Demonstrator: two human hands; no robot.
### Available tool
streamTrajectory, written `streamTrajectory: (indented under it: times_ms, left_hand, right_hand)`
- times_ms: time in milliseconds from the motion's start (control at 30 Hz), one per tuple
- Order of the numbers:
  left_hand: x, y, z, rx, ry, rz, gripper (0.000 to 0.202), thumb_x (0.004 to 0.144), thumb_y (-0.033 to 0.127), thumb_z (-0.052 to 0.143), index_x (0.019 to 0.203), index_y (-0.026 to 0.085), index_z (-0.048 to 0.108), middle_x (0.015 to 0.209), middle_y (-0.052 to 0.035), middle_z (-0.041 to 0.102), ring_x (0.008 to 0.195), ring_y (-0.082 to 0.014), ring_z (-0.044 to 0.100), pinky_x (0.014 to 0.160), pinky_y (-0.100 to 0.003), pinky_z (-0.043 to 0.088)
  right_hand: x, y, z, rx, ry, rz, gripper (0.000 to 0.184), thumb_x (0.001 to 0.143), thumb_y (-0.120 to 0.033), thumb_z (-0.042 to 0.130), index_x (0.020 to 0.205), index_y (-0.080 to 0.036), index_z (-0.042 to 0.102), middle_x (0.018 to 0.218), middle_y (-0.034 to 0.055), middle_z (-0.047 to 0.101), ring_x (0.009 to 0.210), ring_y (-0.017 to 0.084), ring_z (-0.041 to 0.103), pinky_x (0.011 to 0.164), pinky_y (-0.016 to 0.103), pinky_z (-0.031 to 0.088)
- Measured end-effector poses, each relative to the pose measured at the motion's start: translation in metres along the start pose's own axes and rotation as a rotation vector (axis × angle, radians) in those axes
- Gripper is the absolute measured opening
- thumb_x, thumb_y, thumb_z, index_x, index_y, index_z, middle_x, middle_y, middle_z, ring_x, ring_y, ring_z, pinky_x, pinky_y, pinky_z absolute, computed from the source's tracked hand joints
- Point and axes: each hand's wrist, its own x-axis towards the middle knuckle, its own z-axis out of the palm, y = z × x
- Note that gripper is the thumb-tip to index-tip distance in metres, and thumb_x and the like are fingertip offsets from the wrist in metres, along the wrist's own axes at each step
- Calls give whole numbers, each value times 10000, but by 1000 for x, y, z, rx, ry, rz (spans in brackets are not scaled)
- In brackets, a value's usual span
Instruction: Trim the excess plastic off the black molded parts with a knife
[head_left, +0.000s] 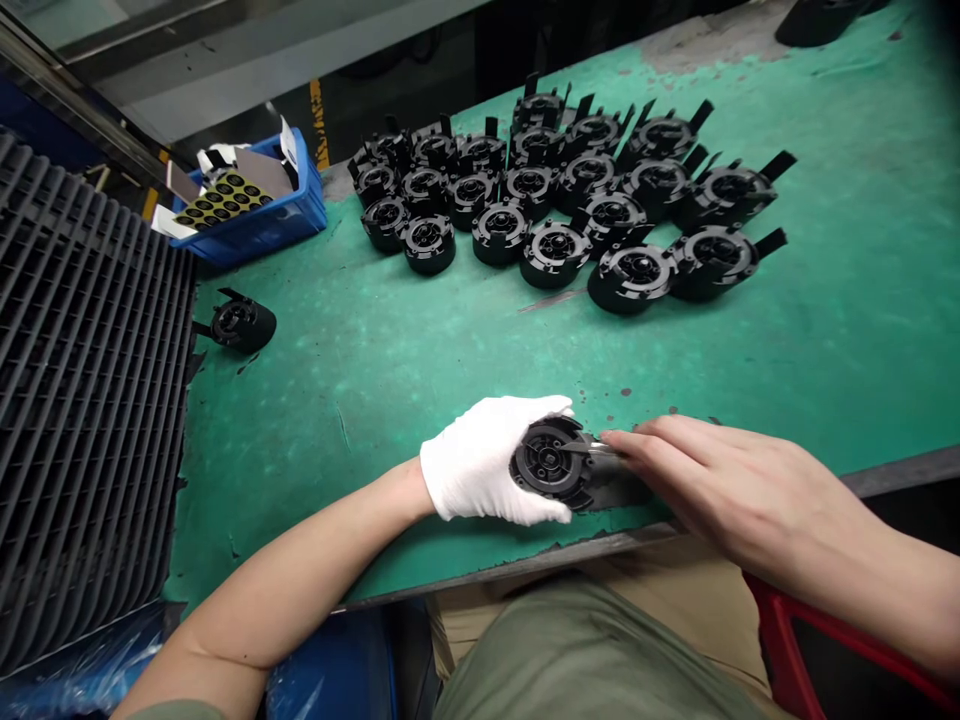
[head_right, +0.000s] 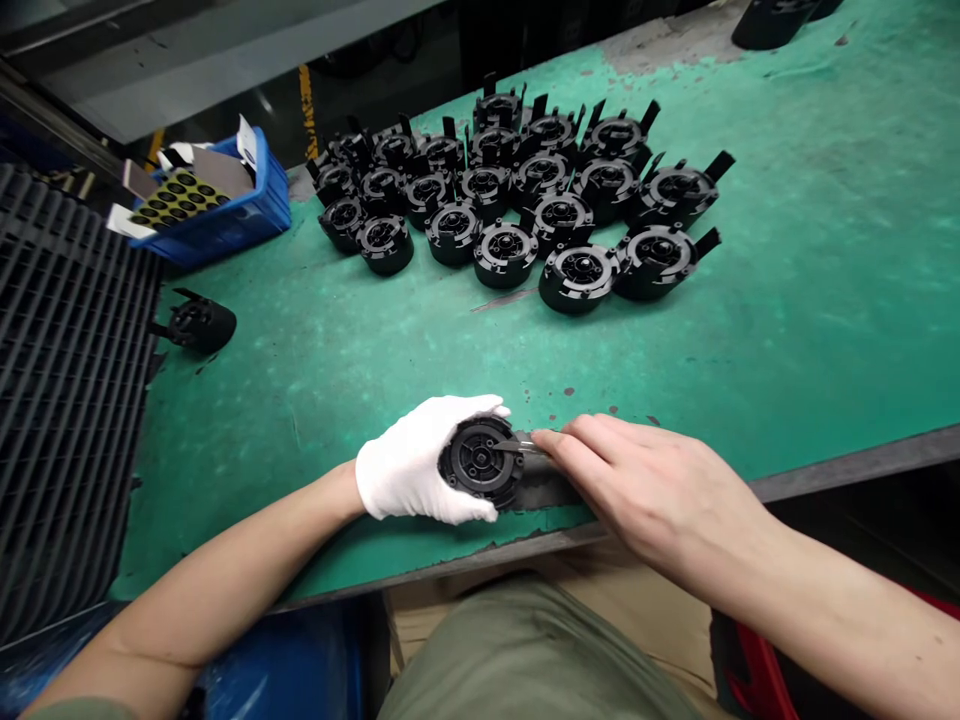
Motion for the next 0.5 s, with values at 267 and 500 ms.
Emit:
streamTrajectory:
  times_ms: [267,500]
  left_hand:
    - [0,1,-1,16,-1,-18,899,788,856,1109,1388,274,777,1367,-150,914,1296,-446,908,1147,-548,756]
    - [-1,-2,0,6,-23,-18,922,760,875,1116,1365,274,763,1396,-155,907,1332,-459,904,1170,-547,748]
  right_hand:
    - [14,7,-14,-27,-64,14,515,1169,-96,588,1582,-295,820,984,59,789,790,265,734,678,424,519]
    - [21,6,-4,-37,58,-68,449,1163,-11,580,1524,-182,785,1007,47,756,769,208,683,694,373,484]
